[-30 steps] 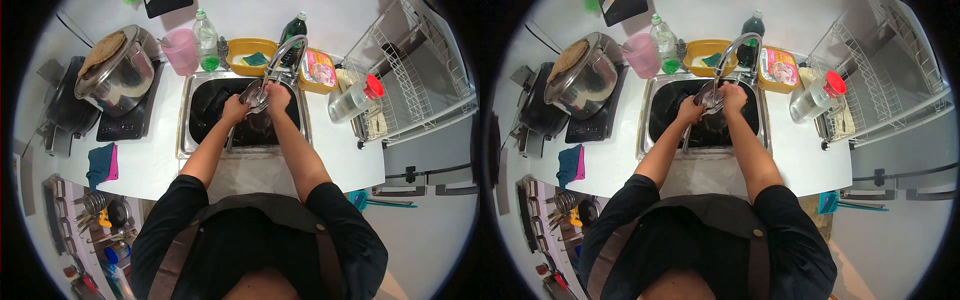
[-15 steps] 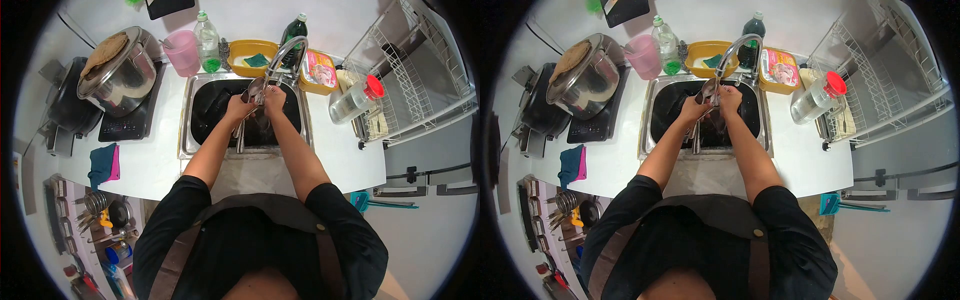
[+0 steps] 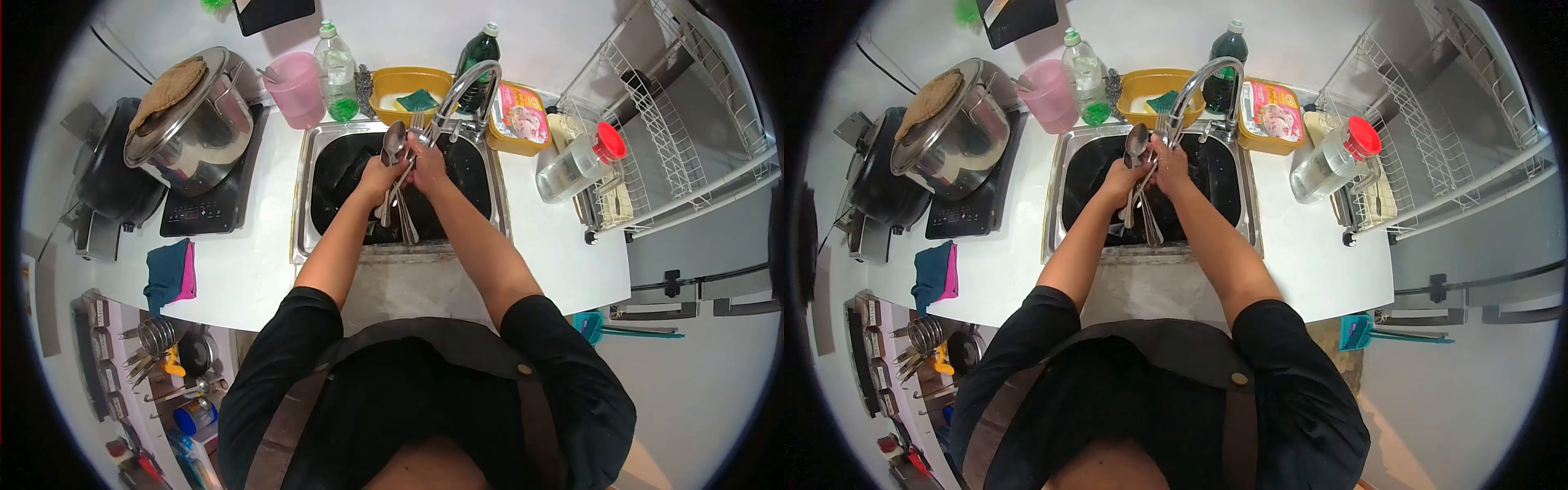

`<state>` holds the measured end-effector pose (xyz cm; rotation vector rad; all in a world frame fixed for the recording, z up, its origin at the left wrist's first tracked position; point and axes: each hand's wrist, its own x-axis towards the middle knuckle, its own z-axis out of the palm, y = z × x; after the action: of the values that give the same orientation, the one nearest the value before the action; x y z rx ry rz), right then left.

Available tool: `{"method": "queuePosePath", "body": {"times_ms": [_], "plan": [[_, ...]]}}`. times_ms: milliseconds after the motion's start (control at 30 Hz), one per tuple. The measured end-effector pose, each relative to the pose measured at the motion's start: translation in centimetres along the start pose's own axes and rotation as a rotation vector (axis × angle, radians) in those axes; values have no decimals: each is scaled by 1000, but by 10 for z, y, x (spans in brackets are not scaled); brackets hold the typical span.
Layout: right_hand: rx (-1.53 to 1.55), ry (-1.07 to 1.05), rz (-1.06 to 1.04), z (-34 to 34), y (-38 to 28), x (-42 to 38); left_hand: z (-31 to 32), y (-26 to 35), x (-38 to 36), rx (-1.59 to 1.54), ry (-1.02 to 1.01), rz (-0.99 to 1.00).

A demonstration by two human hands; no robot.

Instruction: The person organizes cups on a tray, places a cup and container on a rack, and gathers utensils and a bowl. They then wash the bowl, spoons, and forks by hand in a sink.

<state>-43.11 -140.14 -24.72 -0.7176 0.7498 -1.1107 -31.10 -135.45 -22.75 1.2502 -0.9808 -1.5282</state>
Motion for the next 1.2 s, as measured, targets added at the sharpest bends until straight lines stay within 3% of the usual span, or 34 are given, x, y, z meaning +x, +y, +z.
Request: {"method": "queuePosePath", "body": {"times_ms": [33, 167, 267, 367, 467, 500, 600, 733, 767, 867, 1000, 1033, 1200], "plan": [[-22, -80, 27, -1, -9, -3, -1, -4, 1, -111, -8, 16], [-25, 45, -216, 10, -47, 7, -10, -22, 5, -455, 55, -35], [-487, 22, -179, 6, -81, 2, -16, -32, 17, -451, 93, -64], [-954, -166, -508, 1, -76, 0, -2, -35, 22, -332, 21, -53], [-783, -6, -451, -16, -63, 14, 15, -32, 24, -492, -239, -139], [-838, 32, -472, -21, -58, 17, 20, -31, 28, -411, -277, -157], [-998, -98, -309, -28, -58, 18, 36, -10, 13, -414, -207, -131], [-684, -90, -317, -30, -55, 15, 23, -26, 22, -405, -118, 19], [-829, -25, -395, -28, -54, 12, 21, -24, 19, -434, -125, 33], [-741, -52, -269, -19, -42, -2, 19, -27, 21, -427, -92, 55], [-816, 122, -464, -25, -19, 7, 16, -23, 10, -265, -17, 54], [-703, 211, -472, -19, -24, 9, 15, -21, 9, -194, -3, 64], [-616, 209, -284, -12, -15, -5, 6, -13, 9, -28, 99, 131]]}}
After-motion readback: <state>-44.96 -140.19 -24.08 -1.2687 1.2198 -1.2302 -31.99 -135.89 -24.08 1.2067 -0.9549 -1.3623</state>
